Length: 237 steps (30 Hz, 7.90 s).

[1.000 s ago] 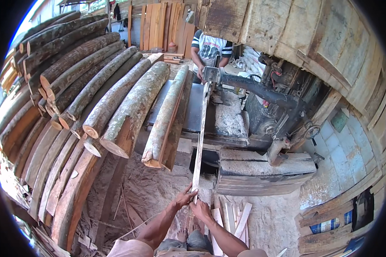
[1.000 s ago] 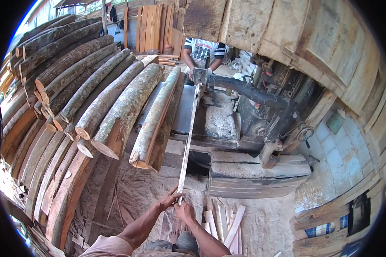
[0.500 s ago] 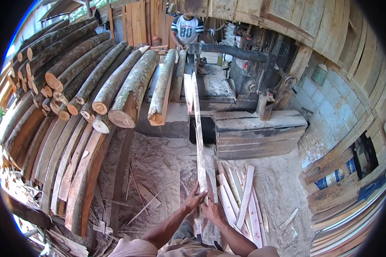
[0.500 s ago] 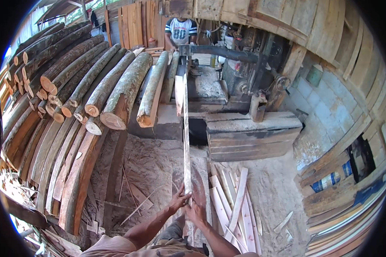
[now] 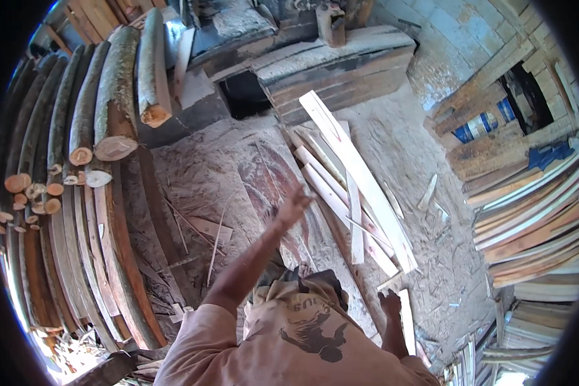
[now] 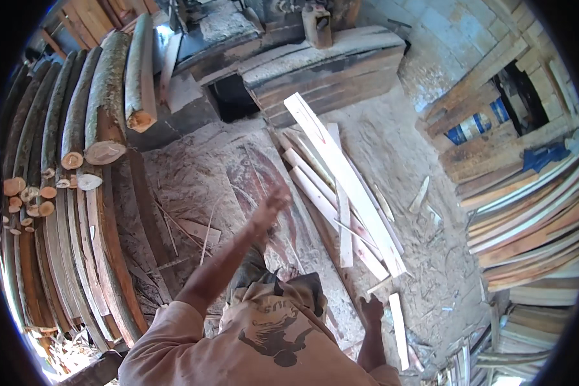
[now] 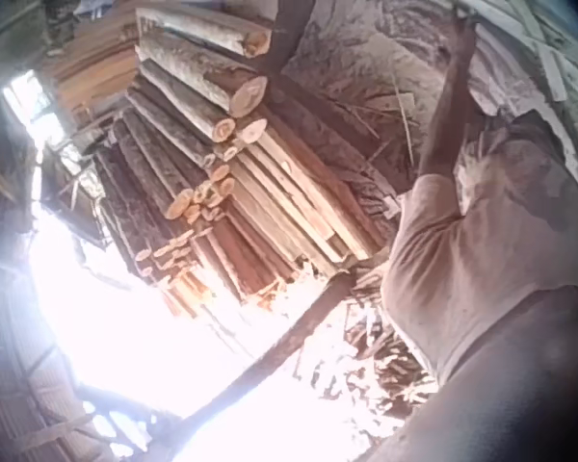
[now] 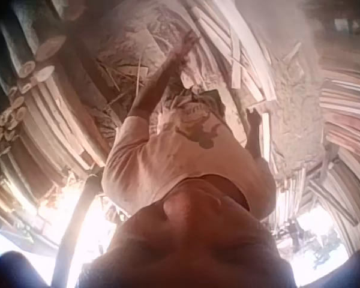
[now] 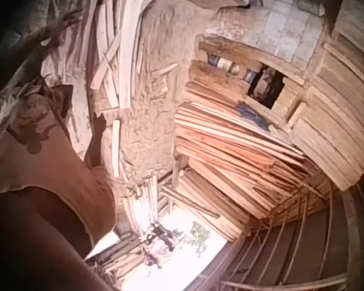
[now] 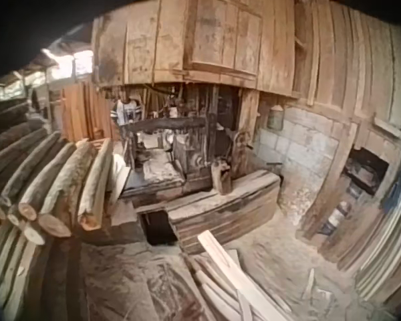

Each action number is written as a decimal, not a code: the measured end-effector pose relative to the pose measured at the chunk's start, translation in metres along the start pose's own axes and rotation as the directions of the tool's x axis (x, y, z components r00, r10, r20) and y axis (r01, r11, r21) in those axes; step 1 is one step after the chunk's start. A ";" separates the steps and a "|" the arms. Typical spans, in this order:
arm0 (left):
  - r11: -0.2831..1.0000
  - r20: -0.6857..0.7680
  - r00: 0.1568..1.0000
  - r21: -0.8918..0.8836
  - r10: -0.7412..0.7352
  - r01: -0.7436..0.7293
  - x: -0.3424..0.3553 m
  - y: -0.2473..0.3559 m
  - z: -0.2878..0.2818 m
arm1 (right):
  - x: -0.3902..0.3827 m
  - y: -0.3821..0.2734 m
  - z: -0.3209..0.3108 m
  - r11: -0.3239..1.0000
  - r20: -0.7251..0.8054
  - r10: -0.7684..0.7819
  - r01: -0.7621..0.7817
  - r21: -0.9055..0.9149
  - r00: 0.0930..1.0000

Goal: The person lifts wood logs onto a band saw table and feeds them through the vertical blade to cut them into planks, then moves the resulting pieces of wood aside by hand.

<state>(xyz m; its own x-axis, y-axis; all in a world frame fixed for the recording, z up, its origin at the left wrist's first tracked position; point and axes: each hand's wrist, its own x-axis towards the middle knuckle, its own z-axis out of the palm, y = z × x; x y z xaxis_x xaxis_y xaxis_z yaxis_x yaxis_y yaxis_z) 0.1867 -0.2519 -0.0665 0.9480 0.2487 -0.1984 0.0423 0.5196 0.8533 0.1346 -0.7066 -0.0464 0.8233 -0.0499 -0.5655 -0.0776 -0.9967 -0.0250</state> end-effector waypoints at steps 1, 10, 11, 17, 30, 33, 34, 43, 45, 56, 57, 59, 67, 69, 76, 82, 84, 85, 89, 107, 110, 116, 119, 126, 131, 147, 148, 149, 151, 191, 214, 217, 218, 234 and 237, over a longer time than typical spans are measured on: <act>0.983 -0.188 0.982 0.180 0.010 0.025 0.031 0.030 -0.049 | 0.005 -0.009 0.026 1.000 0.039 -0.028 0.028 0.001 0.999; 0.327 -0.573 0.348 0.763 0.742 0.558 0.250 0.311 -0.326 | 0.056 -0.128 0.132 0.757 0.574 -0.356 -0.132 0.640 0.738; 0.437 -0.720 0.343 0.658 0.603 0.613 0.268 0.317 -0.335 | 0.082 -0.113 0.144 0.481 0.623 -0.409 -0.423 0.768 0.667; 0.434 -0.735 0.115 0.510 0.668 0.743 0.275 0.279 -0.409 | 0.170 -0.295 0.020 0.390 0.291 -0.399 -0.126 0.912 0.869; 0.646 -0.911 0.337 0.408 0.239 0.645 0.202 0.177 -0.326 | 0.249 -0.931 -0.219 0.426 -0.253 -0.834 0.863 0.272 0.491; 0.580 -0.739 0.606 0.368 -0.292 0.727 0.149 0.121 -0.315 | 0.214 -1.042 -0.252 0.396 -0.358 -0.836 0.909 0.133 0.417; 0.566 -0.645 0.691 0.453 -0.325 0.689 0.139 0.113 -0.312 | 0.208 -1.065 -0.257 0.437 -0.311 -0.842 0.895 0.087 0.441; 0.495 -0.545 0.548 0.831 0.635 0.254 0.266 0.409 -0.356 | 0.228 -0.997 -0.173 0.323 -0.058 -0.945 0.945 -0.041 0.321; 0.361 -0.537 0.478 0.836 0.695 0.414 0.292 0.413 -0.399 | 0.189 -0.967 -0.183 0.423 -0.017 -0.906 0.906 0.007 0.423; 1.000 -0.736 0.677 -0.002 0.007 -0.012 0.275 0.290 -0.380 | 0.141 -0.799 -0.123 0.357 0.012 -0.934 0.934 0.004 0.357; 1.000 -0.735 0.678 0.001 0.008 -0.011 0.268 0.284 -0.370 | 0.132 -0.784 -0.117 0.385 0.015 -0.923 0.923 0.019 0.384; 0.948 -0.588 0.805 -0.295 -0.081 -0.121 0.257 0.275 -0.353 | 0.118 -0.750 -0.103 0.417 0.019 -0.909 0.908 0.036 0.417; 0.992 -0.575 0.814 -0.130 -0.083 0.010 0.186 0.233 -0.254 | 0.074 -0.628 -0.074 0.298 -0.030 -0.954 0.954 0.009 0.298; 0.991 -0.558 0.824 -0.133 -0.092 0.020 0.155 0.226 -0.226 | 0.047 -0.594 -0.078 0.372 -0.036 -0.927 0.927 0.046 0.374; 0.988 -0.568 0.818 -0.155 -0.093 0.005 0.058 0.147 -0.156 | -0.008 -0.463 -0.046 0.419 0.000 -0.907 0.904 0.087 0.421; 0.993 -0.461 0.884 0.117 0.077 -0.025 0.010 0.011 -0.060 | -0.012 -0.254 -0.053 0.609 -0.112 -0.783 0.790 0.065 0.612; 0.925 -0.451 0.892 0.324 -0.035 0.200 -0.001 -0.011 0.024 | -0.010 -0.168 -0.051 0.720 -0.258 -0.664 0.693 0.034 0.702; 0.824 -0.468 0.881 0.470 -0.070 0.315 -0.009 -0.008 0.069 | -0.014 -0.134 -0.052 0.745 -0.361 -0.615 0.667 0.027 0.701; 0.896 -0.041 0.946 0.312 -0.320 0.317 -0.077 -0.059 0.178 | -0.052 -0.016 -0.059 0.938 -0.340 -0.096 0.199 0.283 0.936; 0.623 0.672 0.273 0.740 -0.688 -0.253 -0.142 -0.139 0.244 | -0.116 0.389 0.044 -0.099 0.000 0.917 0.227 0.969 0.398; 0.494 0.496 0.572 0.852 -0.653 -0.175 -0.071 -0.088 0.161 | -0.078 0.393 0.098 -0.195 0.131 0.921 0.142 0.971 0.367; 0.579 -0.413 0.811 0.568 -0.415 0.585 0.023 0.003 -0.111 | 0.009 0.041 0.087 0.287 0.306 0.355 -0.414 0.864 0.883; 0.637 -0.604 0.731 0.435 -0.317 0.636 0.009 0.047 -0.235 | 0.018 -0.040 0.072 0.300 0.417 0.196 -0.459 0.836 0.888; 0.959 -0.810 0.556 -0.027 -0.185 0.281 -0.099 0.090 -0.278 | 0.132 -0.065 0.049 0.454 0.325 0.202 -0.383 0.805 0.924; 0.849 -0.787 0.341 -0.410 -0.514 0.333 -0.206 -0.012 -0.214 | 0.223 -0.179 -0.028 0.718 0.329 -0.052 -0.194 0.669 0.943; 0.905 -0.881 0.222 -0.383 -0.418 0.184 -0.090 -0.002 -0.241 | 0.360 -0.511 -0.051 0.907 0.542 -0.322 0.090 0.411 0.776; 0.910 -0.889 0.208 -0.381 -0.409 0.161 -0.075 0.015 -0.248 | 0.364 -0.526 -0.052 0.929 0.602 -0.295 0.076 0.361 0.742; 0.910 -0.885 0.215 -0.397 -0.414 0.122 -0.060 0.028 -0.255 | 0.379 -0.573 -0.068 0.913 0.573 -0.344 0.121 0.391 0.744; 0.899 -0.876 0.204 -0.419 -0.438 0.129 -0.049 0.062 -0.278 | 0.381 -0.616 -0.070 0.905 0.524 -0.414 0.276 0.322 0.744; 0.934 -0.539 0.769 -0.279 -0.344 0.223 0.261 0.352 -0.447 | 0.238 -0.997 -0.194 0.518 0.325 -0.801 0.310 0.798 0.502; 0.946 -0.611 0.737 -0.299 -0.289 0.124 0.018 0.168 -0.222 | 0.095 -0.656 -0.108 0.430 0.159 -0.842 0.465 0.774 0.515; 0.945 -0.593 0.743 -0.279 -0.311 0.173 -0.013 0.158 -0.184 | 0.087 -0.610 -0.088 0.376 0.101 -0.860 0.487 0.788 0.501; 0.942 -0.587 0.746 -0.285 -0.316 0.175 -0.023 0.151 -0.174 | 0.088 -0.596 -0.078 0.344 0.072 -0.874 0.508 0.790 0.480; 0.796 -0.540 0.775 -0.600 -0.329 -0.080 -0.144 0.021 -0.042 | 0.064 -0.318 -0.032 0.086 -0.341 -0.897 0.867 0.491 0.282; 0.803 -0.592 0.703 -0.594 -0.393 -0.051 -0.117 0.048 -0.075 | 0.108 -0.314 0.009 0.292 -0.306 -0.760 0.723 0.627 0.573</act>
<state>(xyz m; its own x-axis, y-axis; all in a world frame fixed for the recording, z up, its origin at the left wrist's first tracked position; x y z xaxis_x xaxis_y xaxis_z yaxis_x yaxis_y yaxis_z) 0.0546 -0.1949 -0.0384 0.4630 0.4547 -0.7609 -0.2021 0.8900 0.4088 0.2435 -0.3983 -0.1069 0.7028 0.7095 -0.0524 0.2198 -0.2866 -0.9325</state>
